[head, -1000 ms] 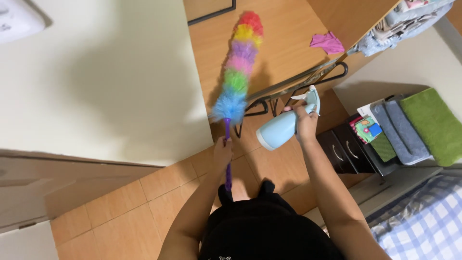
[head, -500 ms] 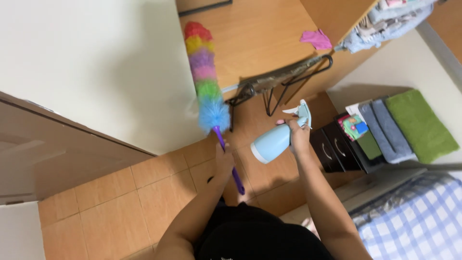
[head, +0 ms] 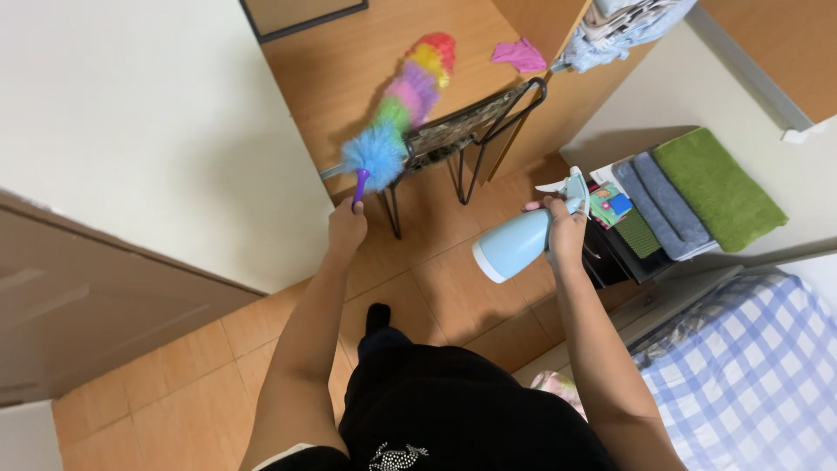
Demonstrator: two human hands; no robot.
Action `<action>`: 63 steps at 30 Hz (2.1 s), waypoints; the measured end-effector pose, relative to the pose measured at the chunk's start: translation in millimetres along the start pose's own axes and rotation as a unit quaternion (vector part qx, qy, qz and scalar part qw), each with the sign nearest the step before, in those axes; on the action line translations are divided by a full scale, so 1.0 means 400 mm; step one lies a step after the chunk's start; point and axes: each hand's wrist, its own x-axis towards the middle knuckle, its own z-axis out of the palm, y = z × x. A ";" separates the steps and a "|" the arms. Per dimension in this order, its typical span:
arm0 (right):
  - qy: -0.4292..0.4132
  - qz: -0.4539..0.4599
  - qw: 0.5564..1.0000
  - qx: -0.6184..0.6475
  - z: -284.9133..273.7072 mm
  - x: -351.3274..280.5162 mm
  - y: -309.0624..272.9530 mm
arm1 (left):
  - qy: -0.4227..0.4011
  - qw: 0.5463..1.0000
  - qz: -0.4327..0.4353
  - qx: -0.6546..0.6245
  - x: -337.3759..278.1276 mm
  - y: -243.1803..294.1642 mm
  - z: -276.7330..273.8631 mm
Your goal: The person dusts a wooden cabinet and wall with a rainbow duster, then wipes the cabinet with a pink cloth. They spray the cabinet with a blue spray bottle and wipe it again. The person then takes several folded clothes and linens from the cabinet and places them on the bed.
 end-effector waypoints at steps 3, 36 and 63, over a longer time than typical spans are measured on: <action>0.022 0.007 1.000 -0.013 0.030 -0.005 -0.065 | -0.003 0.999 0.032 -0.003 0.103 0.016 0.084; 0.179 -0.063 0.980 0.059 0.233 0.572 -0.048 | -0.326 0.757 -0.013 -0.565 0.621 0.561 0.531; 0.034 -0.096 0.995 0.024 -0.125 1.047 -0.268 | -0.110 0.837 0.079 -0.530 1.147 1.358 0.812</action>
